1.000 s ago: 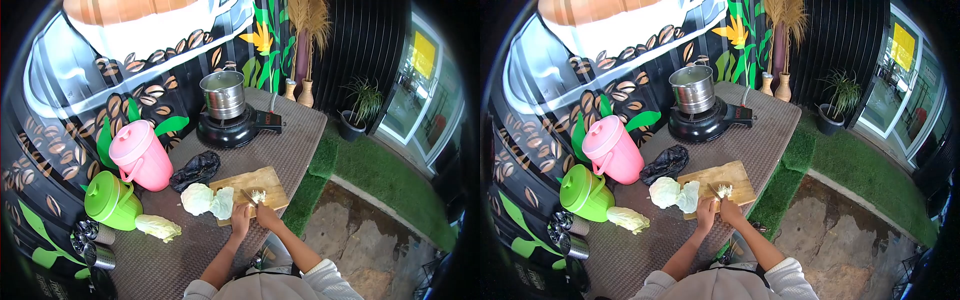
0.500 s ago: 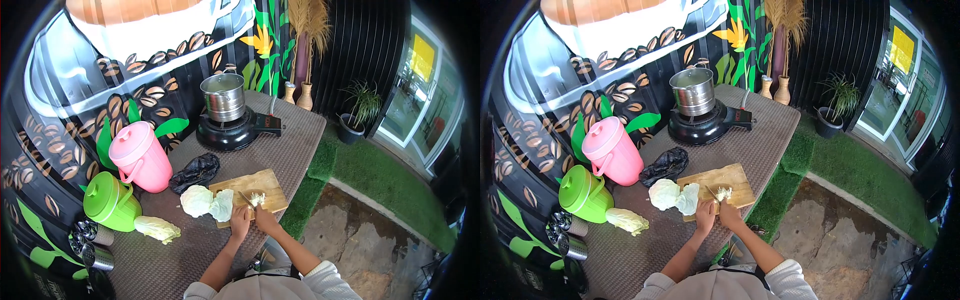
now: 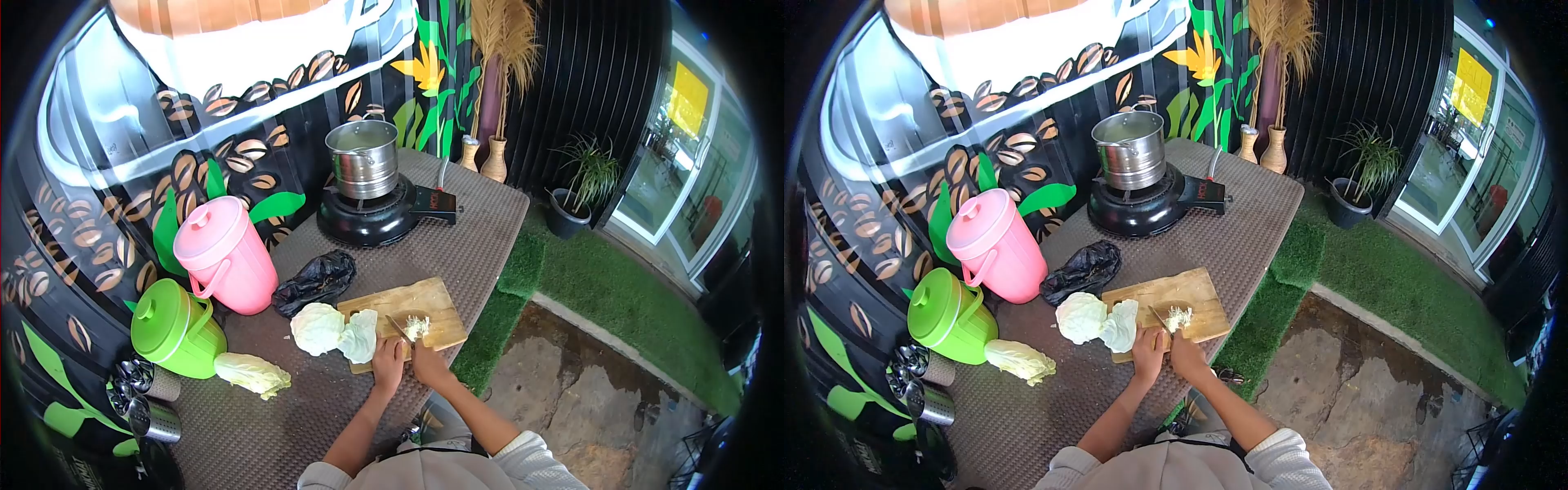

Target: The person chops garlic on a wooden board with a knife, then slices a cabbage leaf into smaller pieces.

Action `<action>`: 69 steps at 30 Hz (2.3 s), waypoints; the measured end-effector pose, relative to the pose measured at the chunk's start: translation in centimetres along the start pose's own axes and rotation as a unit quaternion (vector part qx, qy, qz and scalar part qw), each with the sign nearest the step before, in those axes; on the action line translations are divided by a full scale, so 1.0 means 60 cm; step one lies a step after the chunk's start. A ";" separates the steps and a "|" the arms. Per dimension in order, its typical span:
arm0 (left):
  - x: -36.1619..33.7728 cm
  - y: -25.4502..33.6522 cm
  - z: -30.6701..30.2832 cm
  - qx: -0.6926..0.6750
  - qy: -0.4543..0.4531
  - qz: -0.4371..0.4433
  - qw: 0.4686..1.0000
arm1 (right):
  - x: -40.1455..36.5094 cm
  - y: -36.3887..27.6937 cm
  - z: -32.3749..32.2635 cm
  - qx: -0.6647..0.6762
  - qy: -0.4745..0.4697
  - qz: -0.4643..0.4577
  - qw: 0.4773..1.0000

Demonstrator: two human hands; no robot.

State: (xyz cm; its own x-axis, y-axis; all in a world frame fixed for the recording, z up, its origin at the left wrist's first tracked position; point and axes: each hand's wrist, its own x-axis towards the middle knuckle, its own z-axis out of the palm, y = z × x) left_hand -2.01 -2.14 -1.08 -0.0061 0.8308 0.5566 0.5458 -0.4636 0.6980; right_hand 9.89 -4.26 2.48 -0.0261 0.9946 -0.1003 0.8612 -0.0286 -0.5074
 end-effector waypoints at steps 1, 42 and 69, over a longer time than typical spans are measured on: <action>0.000 0.002 -0.001 0.010 0.008 -0.002 1.000 | -0.010 -0.006 0.007 0.001 0.014 0.018 1.000; -0.004 -0.001 0.000 0.047 0.011 0.037 0.998 | -0.021 -0.018 0.012 0.010 0.013 0.049 0.999; 0.000 0.002 0.010 0.036 0.046 -0.020 0.998 | -0.008 -0.021 0.034 0.024 0.060 0.036 0.997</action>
State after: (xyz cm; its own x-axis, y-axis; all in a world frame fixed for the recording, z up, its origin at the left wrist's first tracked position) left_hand -1.44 -2.02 -1.25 -0.1044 0.8149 0.5701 0.6024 -0.4043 0.6882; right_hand 7.79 -4.90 1.44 0.0990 0.9944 -0.0368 0.8328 -0.1030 -0.5439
